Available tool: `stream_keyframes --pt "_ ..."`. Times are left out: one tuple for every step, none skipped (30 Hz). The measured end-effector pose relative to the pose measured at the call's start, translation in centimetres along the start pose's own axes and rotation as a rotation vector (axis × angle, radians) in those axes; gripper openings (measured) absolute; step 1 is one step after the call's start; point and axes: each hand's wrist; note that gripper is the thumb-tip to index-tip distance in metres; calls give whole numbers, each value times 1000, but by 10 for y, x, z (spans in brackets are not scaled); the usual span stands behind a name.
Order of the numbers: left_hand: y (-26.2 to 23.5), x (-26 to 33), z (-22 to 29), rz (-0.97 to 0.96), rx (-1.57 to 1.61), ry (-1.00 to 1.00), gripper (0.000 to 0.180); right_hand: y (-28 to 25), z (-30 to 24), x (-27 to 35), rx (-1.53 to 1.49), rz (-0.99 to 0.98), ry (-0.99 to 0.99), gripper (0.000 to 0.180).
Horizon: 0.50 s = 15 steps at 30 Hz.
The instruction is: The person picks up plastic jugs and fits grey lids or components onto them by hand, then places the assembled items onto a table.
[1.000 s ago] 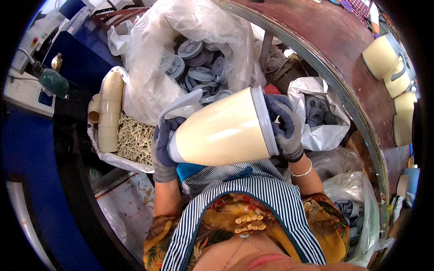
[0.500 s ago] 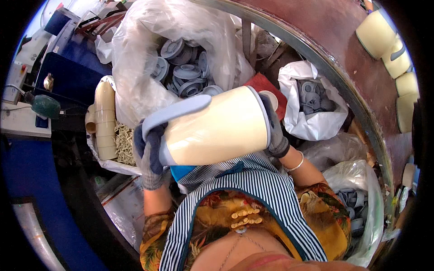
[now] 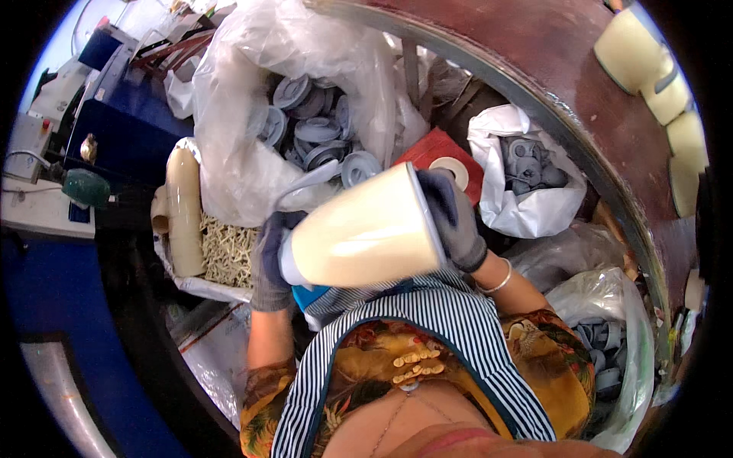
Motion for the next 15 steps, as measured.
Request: stream_keyframes --pt "3 -2 19 60 -88 114 34 2 24 8 -385 103 302 34" --pt "12 7 51 88 -74 88 37 -2 53 21 -342 14 263 35" --pt "5 12 71 -9 -162 221 41 -6 80 34 -316 -75 216 37" --pt "-7 17 83 -85 -247 354 45 -14 60 23 -338 -12 312 40" --pt "-17 16 95 -144 -364 485 46 -23 39 13 -368 67 401 43" --pt "-26 12 105 -181 -471 640 48 -32 19 2 -394 140 484 47" --pt "-29 5 122 -291 -595 672 44 -36 -8 -7 -242 65 234 51" --pt "-23 -3 142 -352 -761 845 43 -38 -42 -15 -83 -5 1 56" --pt "-6 -11 163 -454 -813 971 44 -34 -65 -25 96 -199 -217 57" --pt "14 -18 182 -565 -863 1076 44 -25 -81 -31 273 -403 -402 58" --pt "33 -23 195 -610 -880 1214 45 -24 -95 -30 239 -357 -251 58" --pt "35 -26 211 -503 -925 1254 54 -26 -105 -33 205 -312 -121 58" --pt "36 -23 223 -315 -806 1269 59 -43 -106 -35 67 -192 -166 55" --pt "37 -24 230 -126 -677 1272 65 -66 -111 -29 -73 31 -213 43" --pt "33 -32 224 -62 -536 1271 68 -90 -117 -21 -212 264 -295 32"
Point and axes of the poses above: each hand's wrist, its own x-axis away from the middle knuckle, its own y-axis out of the palm, z = x × y, and after that the axes turned 13 degrees about -x, right-handed
